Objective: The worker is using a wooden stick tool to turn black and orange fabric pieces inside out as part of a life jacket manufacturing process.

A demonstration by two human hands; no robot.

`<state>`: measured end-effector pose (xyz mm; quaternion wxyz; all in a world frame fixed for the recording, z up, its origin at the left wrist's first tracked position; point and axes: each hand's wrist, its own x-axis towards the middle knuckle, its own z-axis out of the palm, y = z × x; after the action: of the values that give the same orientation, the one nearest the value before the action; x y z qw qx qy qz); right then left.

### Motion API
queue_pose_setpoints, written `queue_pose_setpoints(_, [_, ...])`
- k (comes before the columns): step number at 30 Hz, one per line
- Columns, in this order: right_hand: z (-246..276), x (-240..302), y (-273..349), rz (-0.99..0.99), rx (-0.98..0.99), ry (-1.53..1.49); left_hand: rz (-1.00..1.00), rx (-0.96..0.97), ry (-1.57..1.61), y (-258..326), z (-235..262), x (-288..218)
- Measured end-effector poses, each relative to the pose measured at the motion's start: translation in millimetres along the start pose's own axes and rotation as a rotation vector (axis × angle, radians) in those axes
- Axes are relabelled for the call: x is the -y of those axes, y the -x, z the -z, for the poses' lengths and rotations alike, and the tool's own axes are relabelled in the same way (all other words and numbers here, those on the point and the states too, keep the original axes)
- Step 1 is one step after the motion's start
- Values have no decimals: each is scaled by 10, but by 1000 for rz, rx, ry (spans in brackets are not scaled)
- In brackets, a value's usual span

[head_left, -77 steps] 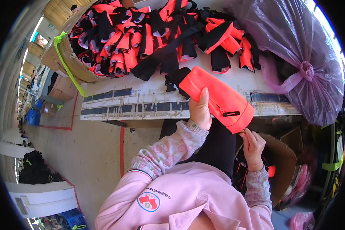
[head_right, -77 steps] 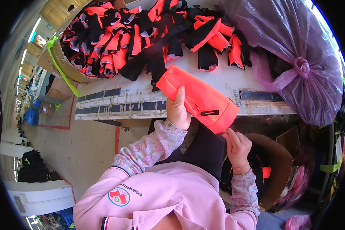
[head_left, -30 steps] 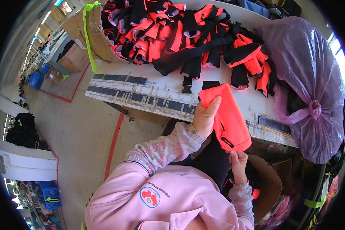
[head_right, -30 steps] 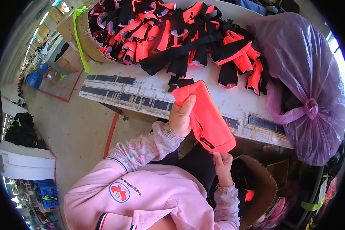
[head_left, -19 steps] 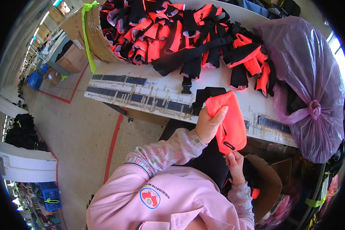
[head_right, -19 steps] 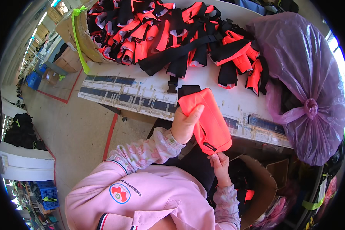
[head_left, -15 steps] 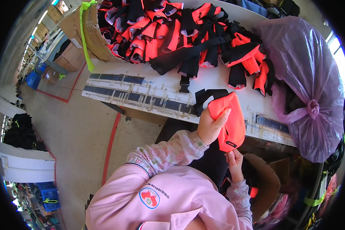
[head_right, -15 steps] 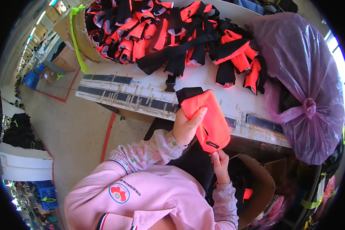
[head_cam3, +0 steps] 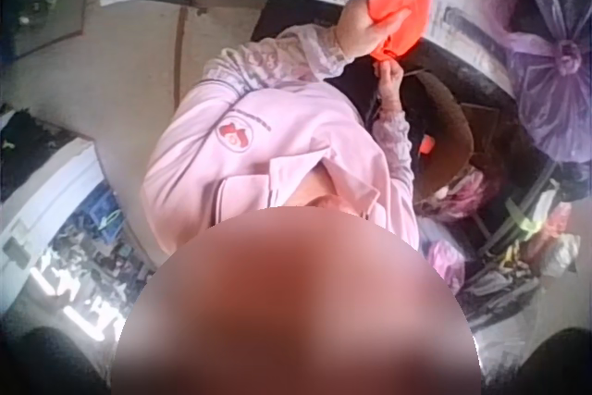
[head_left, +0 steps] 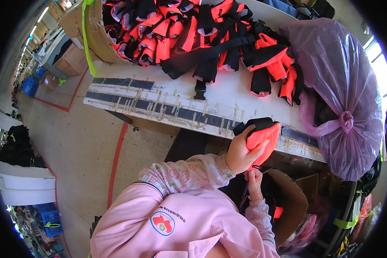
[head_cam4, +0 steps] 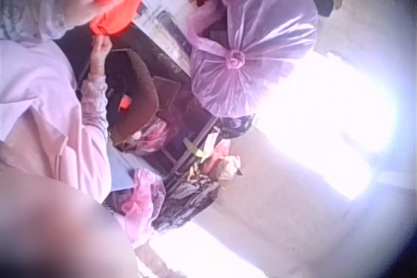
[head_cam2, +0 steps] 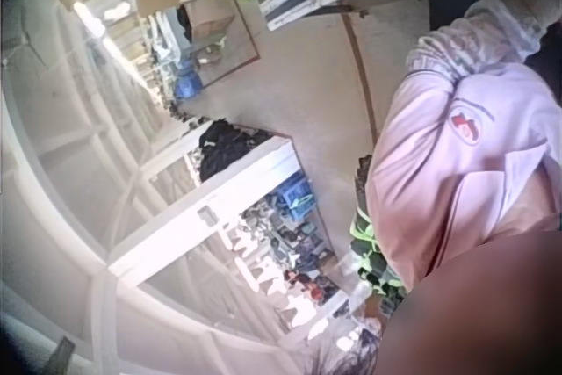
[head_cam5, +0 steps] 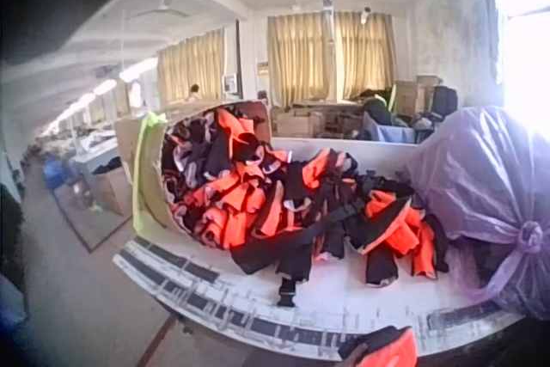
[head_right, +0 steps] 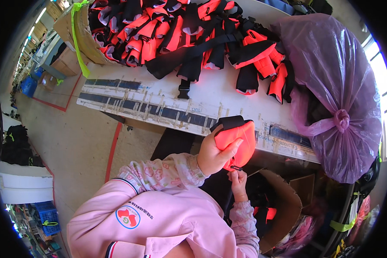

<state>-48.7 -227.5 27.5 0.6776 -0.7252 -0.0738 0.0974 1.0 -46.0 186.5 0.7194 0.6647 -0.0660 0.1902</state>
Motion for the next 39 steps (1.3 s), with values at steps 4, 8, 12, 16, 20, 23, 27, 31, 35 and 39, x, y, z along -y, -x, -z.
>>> queue_pose_setpoints(4, [-11,66,0,14,1,2,28,4,46,-9,-7,-14])
queue_pose_setpoints(8, [35,180,3,-34,-60,111,135,-82,312,-296,124,106])
queue_pose_setpoints(12, [263,210,134,-68,-109,284,302,-275,668,-711,571,216])
queue_pose_setpoints(16, [475,226,361,-102,-183,384,415,-296,871,-991,968,361])
queue_pose_setpoints(20, [534,407,490,-74,-245,365,481,-182,982,-1078,1218,538])
queue_pose_setpoints(23, [548,565,506,11,-269,379,460,-188,1060,-1097,1300,597])
queue_pose_setpoints(27, [523,915,450,50,-242,444,496,-152,1090,-1081,1391,622])
queue_pose_setpoints(31, [528,948,424,95,-276,515,536,-119,1061,-1093,1404,649])
queue_pose_setpoints(35, [508,945,425,82,-276,503,530,-113,1021,-1085,1394,652])
queue_pose_setpoints(39, [487,951,424,85,-301,460,523,-102,1013,-1049,1365,632])
